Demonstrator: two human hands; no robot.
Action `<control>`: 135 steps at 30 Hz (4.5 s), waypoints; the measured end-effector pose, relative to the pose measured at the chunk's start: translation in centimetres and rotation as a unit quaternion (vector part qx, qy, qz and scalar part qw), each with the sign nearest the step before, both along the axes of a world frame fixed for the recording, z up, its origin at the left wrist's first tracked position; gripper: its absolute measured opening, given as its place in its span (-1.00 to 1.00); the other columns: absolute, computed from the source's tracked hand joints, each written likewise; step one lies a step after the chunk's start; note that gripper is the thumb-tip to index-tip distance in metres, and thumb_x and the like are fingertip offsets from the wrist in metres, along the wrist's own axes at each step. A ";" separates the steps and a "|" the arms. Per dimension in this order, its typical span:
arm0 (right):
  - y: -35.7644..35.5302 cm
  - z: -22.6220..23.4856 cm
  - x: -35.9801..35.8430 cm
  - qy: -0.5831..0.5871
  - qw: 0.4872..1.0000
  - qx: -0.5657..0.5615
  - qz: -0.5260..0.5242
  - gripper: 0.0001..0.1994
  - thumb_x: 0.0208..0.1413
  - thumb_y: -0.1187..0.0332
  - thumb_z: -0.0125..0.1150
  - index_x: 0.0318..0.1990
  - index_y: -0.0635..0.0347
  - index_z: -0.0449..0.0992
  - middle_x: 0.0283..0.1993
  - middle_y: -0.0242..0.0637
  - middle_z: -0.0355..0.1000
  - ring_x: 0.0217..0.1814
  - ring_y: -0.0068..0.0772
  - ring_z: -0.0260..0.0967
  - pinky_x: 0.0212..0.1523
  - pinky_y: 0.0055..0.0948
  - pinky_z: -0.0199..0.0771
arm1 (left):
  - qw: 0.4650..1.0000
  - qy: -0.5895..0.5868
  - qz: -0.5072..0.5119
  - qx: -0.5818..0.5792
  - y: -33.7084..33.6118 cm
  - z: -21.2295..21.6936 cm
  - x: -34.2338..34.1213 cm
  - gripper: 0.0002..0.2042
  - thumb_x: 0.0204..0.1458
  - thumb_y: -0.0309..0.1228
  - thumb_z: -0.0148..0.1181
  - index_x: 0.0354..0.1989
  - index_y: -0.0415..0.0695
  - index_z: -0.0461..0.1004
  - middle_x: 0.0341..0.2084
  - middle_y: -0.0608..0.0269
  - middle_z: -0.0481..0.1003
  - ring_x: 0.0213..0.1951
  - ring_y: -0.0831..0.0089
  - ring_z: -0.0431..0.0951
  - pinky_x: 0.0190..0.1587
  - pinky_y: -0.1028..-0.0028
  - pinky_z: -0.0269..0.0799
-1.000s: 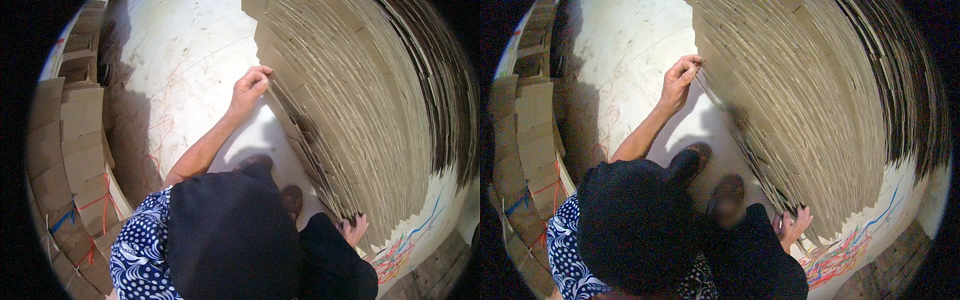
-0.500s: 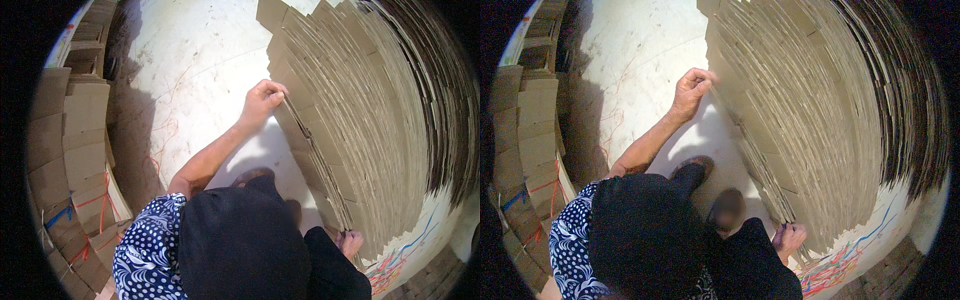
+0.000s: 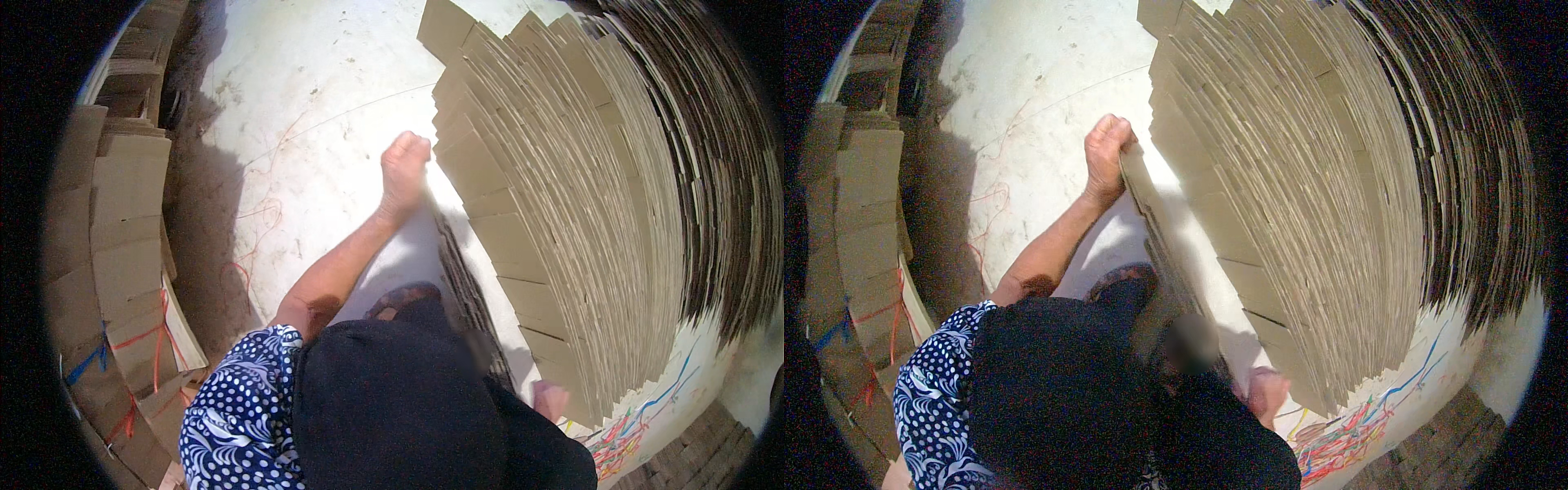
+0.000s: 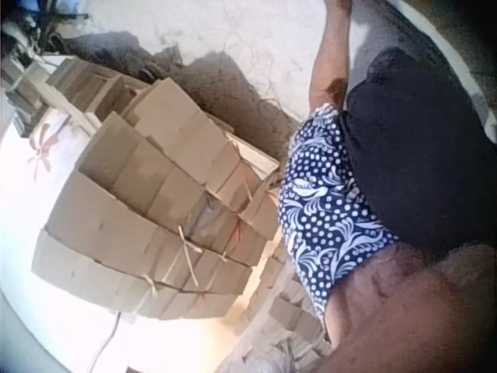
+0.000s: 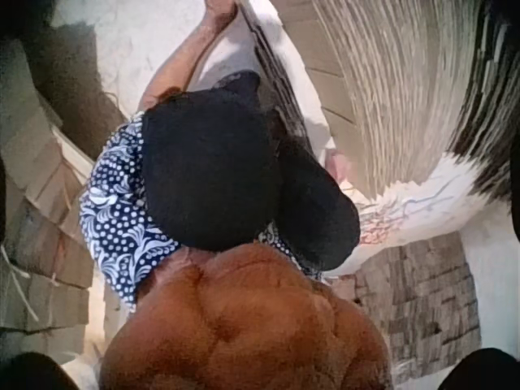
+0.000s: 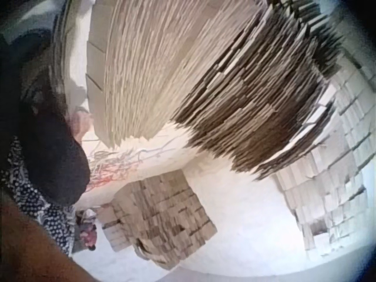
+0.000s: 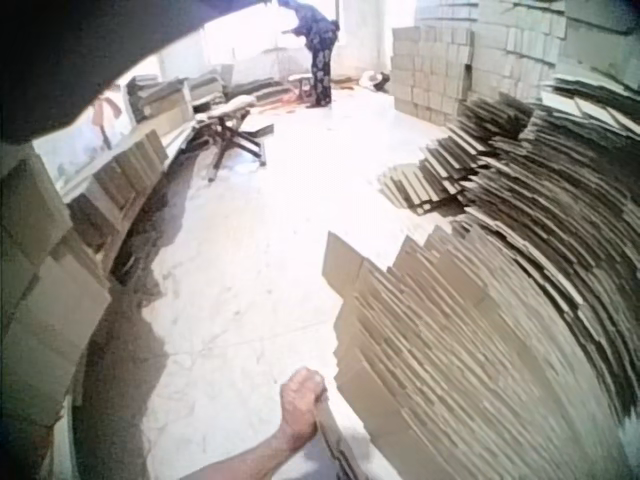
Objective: The person sits on the floor and gathers flat cardboard sheets into a stack. They align the sheets, then use a red plastic tie to secure the bundle. The person repeats this process with another stack of cardboard sheets.
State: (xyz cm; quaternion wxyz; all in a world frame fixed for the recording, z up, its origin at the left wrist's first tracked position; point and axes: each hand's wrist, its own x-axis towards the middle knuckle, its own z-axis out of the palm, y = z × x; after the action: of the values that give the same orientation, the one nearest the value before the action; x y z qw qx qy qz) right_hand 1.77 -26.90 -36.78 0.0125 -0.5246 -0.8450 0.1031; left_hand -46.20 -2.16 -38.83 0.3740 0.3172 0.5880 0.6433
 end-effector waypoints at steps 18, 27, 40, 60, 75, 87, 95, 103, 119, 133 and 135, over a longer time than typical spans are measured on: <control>10.3 4.9 -10.3 -0.021 0.987 0.131 -0.087 -0.66 -0.12 0.42 0.28 -0.11 0.15 0.44 -0.02 0.00 0.31 -0.03 0.06 0.25 -0.06 -0.09 0.23 | 0.995 -0.017 -0.101 -0.008 3.1 0.5 -0.2 -0.73 0.11 -0.28 0.00 -0.19 -0.23 0.48 -0.51 0.47 0.34 -0.42 0.68 0.24 -0.32 0.62 0.18; 10.3 3.9 -9.3 0.023 0.990 0.117 -0.076 -0.70 -0.05 0.44 0.22 -0.12 0.25 0.39 0.17 0.05 0.23 0.20 0.16 0.16 0.15 0.07 0.14 | 0.993 0.011 -0.113 -0.029 3.3 0.8 0.3 -0.67 0.11 -0.28 0.00 -0.09 -0.25 0.49 -0.44 0.41 0.41 -0.37 0.63 0.31 -0.25 0.61 0.24; 8.7 2.5 -8.5 0.075 0.990 0.092 -0.077 -0.44 -0.06 0.45 0.22 0.16 0.32 0.23 0.06 0.03 0.29 0.01 0.09 0.28 0.01 -0.09 0.27 | 0.981 0.175 -0.087 -0.004 2.3 -1.2 -1.2 -0.64 0.17 -0.15 -0.03 -0.26 -0.25 0.51 -0.46 0.40 0.36 -0.34 0.57 0.29 -0.15 0.54 0.22; 16.7 6.0 -13.2 0.004 0.996 0.079 -0.041 -0.55 0.00 0.44 0.21 0.08 0.34 0.31 -0.12 0.01 0.34 -0.10 0.07 0.27 -0.09 -0.12 0.28 | 0.997 -0.070 -0.003 0.020 4.3 -0.2 -3.4 -0.75 0.11 -0.30 -0.14 -0.49 -0.21 0.30 -0.68 0.40 0.15 -0.60 0.63 0.09 -0.52 0.59 0.04; 17.0 8.0 -13.6 0.110 0.994 0.013 0.025 -0.75 -0.04 0.49 0.19 -0.15 0.28 0.41 -0.31 -0.09 0.33 -0.27 -0.06 0.28 -0.28 -0.17 0.28 | 0.997 -0.072 -0.006 0.024 4.5 -1.4 -3.8 -0.81 0.14 -0.28 0.06 -0.38 -0.15 0.39 -0.60 0.46 0.31 -0.56 0.71 0.26 -0.49 0.67 0.23; 17.8 6.9 -12.6 -0.026 0.999 0.002 -0.033 -0.56 -0.10 0.47 0.28 0.00 0.25 0.37 -0.16 -0.04 0.32 -0.16 0.02 0.27 -0.16 -0.13 0.30 | 0.990 -0.115 0.073 0.023 -1.2 0.2 -6.1 -0.85 0.12 -0.32 0.05 -0.44 -0.09 0.41 -0.60 0.49 0.33 -0.50 0.70 0.27 -0.41 0.64 0.21; 19.0 5.7 -12.2 -0.066 0.990 0.117 0.029 -0.54 -0.08 0.47 0.25 0.07 0.14 0.38 -0.10 -0.04 0.33 -0.11 0.00 0.30 -0.17 -0.15 0.35 | 0.997 -0.022 0.078 0.005 -0.6 -1.3 -5.9 -0.75 0.17 -0.24 -0.04 -0.44 -0.14 0.38 -0.45 0.43 0.27 -0.35 0.63 0.21 -0.18 0.57 0.17; 17.8 5.4 -12.5 -0.047 0.988 0.124 0.085 -0.54 -0.10 0.47 0.27 0.05 0.13 0.39 -0.16 -0.06 0.35 -0.26 -0.04 0.32 -0.29 -0.16 0.32 | 0.996 -0.032 0.078 0.005 -0.4 0.0 -5.2 -0.68 0.24 -0.20 -0.15 -0.52 -0.11 0.25 -0.63 0.40 0.26 -0.54 0.61 0.18 -0.40 0.57 0.19; 17.3 6.4 -13.1 -0.052 0.988 0.113 0.090 -0.49 -0.17 0.53 0.26 0.06 0.16 0.38 -0.16 -0.05 0.34 -0.20 -0.04 0.31 -0.25 -0.21 0.33 | 0.996 0.081 0.017 0.018 0.0 -0.2 -5.9 -0.70 0.11 -0.38 -0.23 -0.68 -0.13 0.10 -0.72 0.33 0.14 -0.63 0.53 0.11 -0.52 0.50 0.06; 16.9 7.1 -12.7 0.042 0.998 -0.029 -0.037 -0.73 -0.14 0.59 0.26 -0.22 0.31 0.39 0.27 0.15 0.11 0.24 0.14 0.16 0.19 -0.19 0.20 | 0.991 0.127 0.014 0.038 -0.1 -1.1 -6.2 -0.72 0.10 -0.39 -0.19 -0.67 -0.08 0.10 -0.74 0.34 0.17 -0.64 0.57 0.10 -0.55 0.52 0.05; 16.7 7.2 -12.5 0.053 0.997 -0.015 -0.060 -0.81 -0.12 0.62 0.19 -0.30 0.31 0.37 0.26 0.18 0.13 0.24 0.16 0.15 0.21 -0.19 0.16 | 0.988 0.150 0.014 0.044 0.0 -1.5 -6.7 -0.69 0.12 -0.53 -0.22 -0.71 -0.13 0.07 -0.74 0.34 0.15 -0.66 0.54 0.12 -0.60 0.47 0.02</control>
State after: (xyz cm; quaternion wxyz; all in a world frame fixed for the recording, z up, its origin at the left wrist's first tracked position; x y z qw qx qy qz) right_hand -10.68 -10.21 -29.60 0.0559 -0.5683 -0.8085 0.1422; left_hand -52.90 -2.16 -40.37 0.2582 0.4184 0.6127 0.6187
